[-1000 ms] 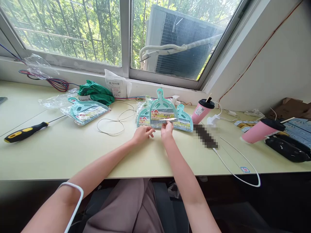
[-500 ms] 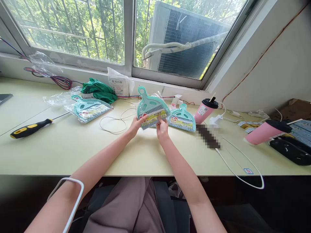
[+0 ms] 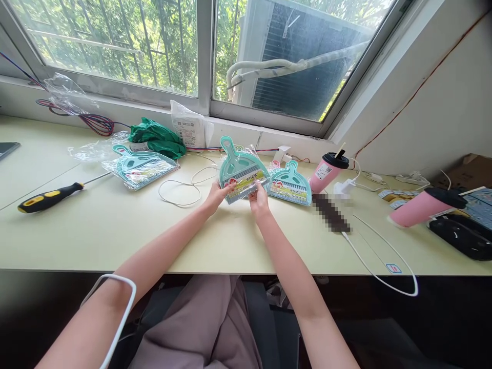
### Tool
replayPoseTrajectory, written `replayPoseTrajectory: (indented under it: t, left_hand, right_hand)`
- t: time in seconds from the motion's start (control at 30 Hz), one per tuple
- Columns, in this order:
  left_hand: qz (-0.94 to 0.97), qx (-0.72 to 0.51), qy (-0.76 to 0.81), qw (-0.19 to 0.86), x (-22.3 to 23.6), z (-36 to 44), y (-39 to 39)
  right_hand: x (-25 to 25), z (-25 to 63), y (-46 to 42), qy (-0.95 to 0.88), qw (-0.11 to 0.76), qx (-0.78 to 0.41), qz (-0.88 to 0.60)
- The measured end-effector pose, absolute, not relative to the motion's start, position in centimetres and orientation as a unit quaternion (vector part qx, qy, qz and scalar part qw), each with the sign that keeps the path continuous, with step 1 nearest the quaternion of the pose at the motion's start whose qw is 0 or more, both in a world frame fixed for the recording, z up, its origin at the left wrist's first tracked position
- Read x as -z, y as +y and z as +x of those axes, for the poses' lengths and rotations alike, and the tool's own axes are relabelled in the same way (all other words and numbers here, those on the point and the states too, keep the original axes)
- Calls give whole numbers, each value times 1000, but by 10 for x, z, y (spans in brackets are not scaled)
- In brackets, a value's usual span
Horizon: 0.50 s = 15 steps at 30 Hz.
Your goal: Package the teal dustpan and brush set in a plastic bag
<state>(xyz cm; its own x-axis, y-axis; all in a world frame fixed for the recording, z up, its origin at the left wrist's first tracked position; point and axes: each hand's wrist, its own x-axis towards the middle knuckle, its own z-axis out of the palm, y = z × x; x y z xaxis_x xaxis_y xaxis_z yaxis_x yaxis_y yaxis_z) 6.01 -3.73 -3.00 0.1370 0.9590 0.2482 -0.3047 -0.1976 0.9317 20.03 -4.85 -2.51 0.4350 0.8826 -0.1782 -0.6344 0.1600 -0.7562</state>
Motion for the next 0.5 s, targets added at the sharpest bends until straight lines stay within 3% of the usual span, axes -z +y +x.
replayPoseTrajectory:
  t: [0.5]
  left_hand:
    - [508,-587,339,531,35,60,-32]
  right_hand:
    - [29,200,-50,-180,736,-525,-389]
